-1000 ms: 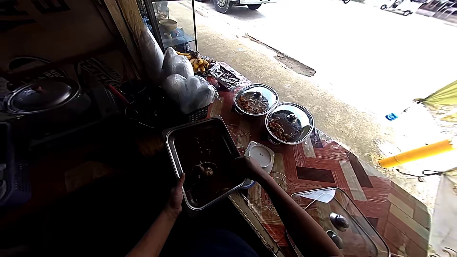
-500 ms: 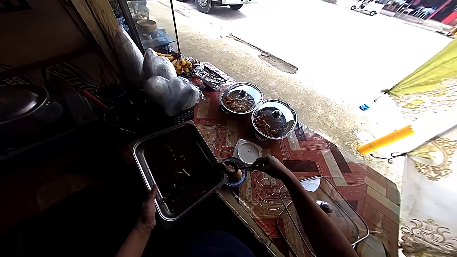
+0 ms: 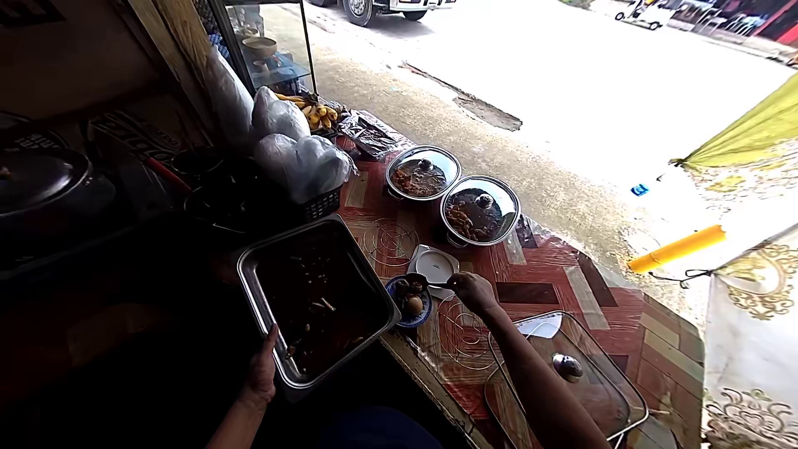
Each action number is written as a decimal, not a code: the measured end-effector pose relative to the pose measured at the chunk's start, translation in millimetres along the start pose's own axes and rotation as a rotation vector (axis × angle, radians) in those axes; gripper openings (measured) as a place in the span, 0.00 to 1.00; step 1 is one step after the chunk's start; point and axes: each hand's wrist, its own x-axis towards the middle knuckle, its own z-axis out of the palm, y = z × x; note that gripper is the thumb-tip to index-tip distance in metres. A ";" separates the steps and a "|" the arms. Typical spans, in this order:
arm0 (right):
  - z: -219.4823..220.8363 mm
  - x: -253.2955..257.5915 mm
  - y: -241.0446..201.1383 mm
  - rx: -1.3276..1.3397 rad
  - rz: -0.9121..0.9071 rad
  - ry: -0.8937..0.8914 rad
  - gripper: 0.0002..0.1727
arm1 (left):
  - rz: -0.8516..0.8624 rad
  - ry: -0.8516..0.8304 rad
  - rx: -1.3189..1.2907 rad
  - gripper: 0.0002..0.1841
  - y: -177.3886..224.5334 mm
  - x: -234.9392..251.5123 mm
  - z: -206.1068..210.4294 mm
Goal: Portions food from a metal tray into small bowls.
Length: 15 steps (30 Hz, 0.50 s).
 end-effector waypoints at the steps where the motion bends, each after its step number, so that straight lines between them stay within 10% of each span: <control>1: 4.4 -0.6 -2.3 -0.020 -0.017 0.026 0.17 | -0.001 0.002 0.005 0.29 0.1 -0.3 0.8; 10: 36.9 -15.7 -2.7 -0.122 -0.344 0.749 0.09 | -0.018 -0.004 0.019 0.28 7.2 -1.7 3.4; 15: 3.0 -32.9 -76.6 0.063 -0.342 0.284 0.14 | -0.029 -0.033 0.023 0.28 10.6 -3.9 8.5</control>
